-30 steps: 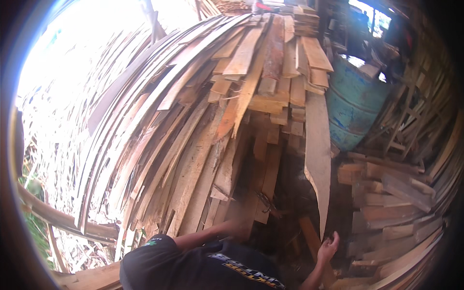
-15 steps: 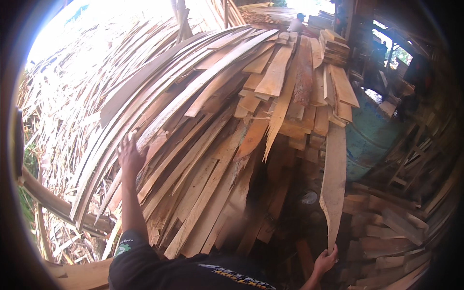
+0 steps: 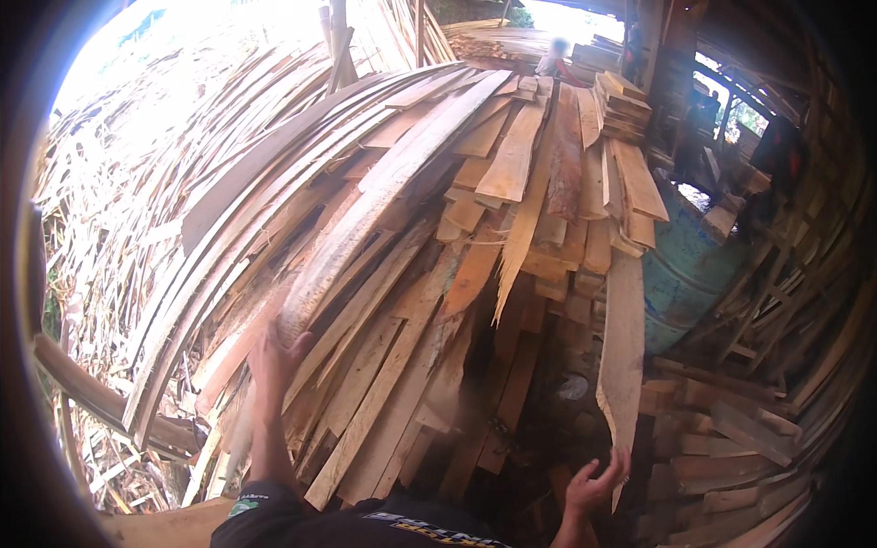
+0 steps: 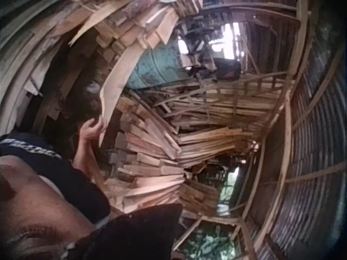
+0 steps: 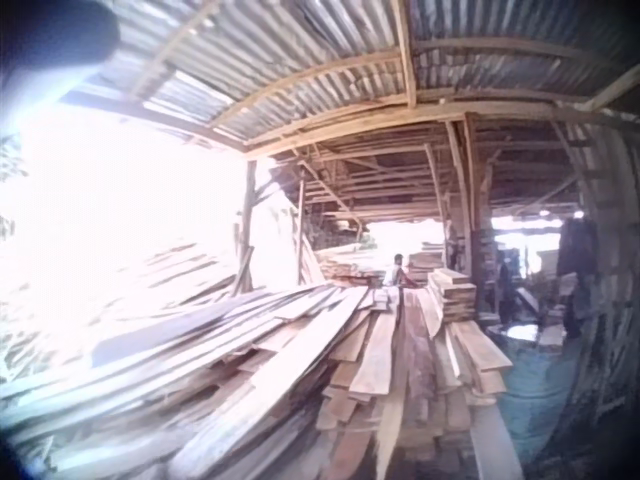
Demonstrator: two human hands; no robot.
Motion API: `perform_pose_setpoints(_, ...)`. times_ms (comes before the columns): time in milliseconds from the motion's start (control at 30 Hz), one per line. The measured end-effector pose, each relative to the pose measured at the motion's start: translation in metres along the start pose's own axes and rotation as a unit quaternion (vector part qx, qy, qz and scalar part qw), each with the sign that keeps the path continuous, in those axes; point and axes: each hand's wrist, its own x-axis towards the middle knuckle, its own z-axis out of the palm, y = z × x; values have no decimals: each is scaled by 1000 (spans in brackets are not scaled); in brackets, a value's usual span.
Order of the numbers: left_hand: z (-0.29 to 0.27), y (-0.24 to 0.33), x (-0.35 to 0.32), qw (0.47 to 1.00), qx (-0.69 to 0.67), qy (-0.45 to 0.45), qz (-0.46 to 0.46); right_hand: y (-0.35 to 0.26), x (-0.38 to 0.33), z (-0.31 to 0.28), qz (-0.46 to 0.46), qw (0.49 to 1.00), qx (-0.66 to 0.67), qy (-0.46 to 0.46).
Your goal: The person repeatedly picks up long wooden planks from a large pile, turns them over, and places them back into the stack. The task involves handling the wood by hand without using any tools.
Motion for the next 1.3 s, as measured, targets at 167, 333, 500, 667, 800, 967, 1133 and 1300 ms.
perform_pose_setpoints(167,53,-9,-41,994,-82,-29,-61,-111,17,45,-130,933,288,-170)
perform_pose_setpoints(333,75,-3,-52,976,-188,-65,-90,-168,-38,93,-181,801,403,-403)
perform_pose_setpoints(500,84,-3,-58,893,-418,-140,-96,-201,-103,121,42,478,514,-712)
perform_pose_setpoints(667,13,53,-56,794,-554,-224,-111,-241,-83,74,5,338,601,-724)
perform_pose_setpoints(800,-39,93,-48,740,-615,-240,-130,-243,-31,58,-19,352,649,-674)
perform_pose_setpoints(967,-19,126,-71,744,-588,-299,-104,-228,26,33,-96,540,651,-525)
perform_pose_setpoints(1133,-18,184,-99,691,-631,-331,-127,-183,30,12,-120,683,557,-457)
perform_pose_setpoints(1300,-2,239,-124,686,-646,-326,-79,-137,47,13,-130,762,593,-226)
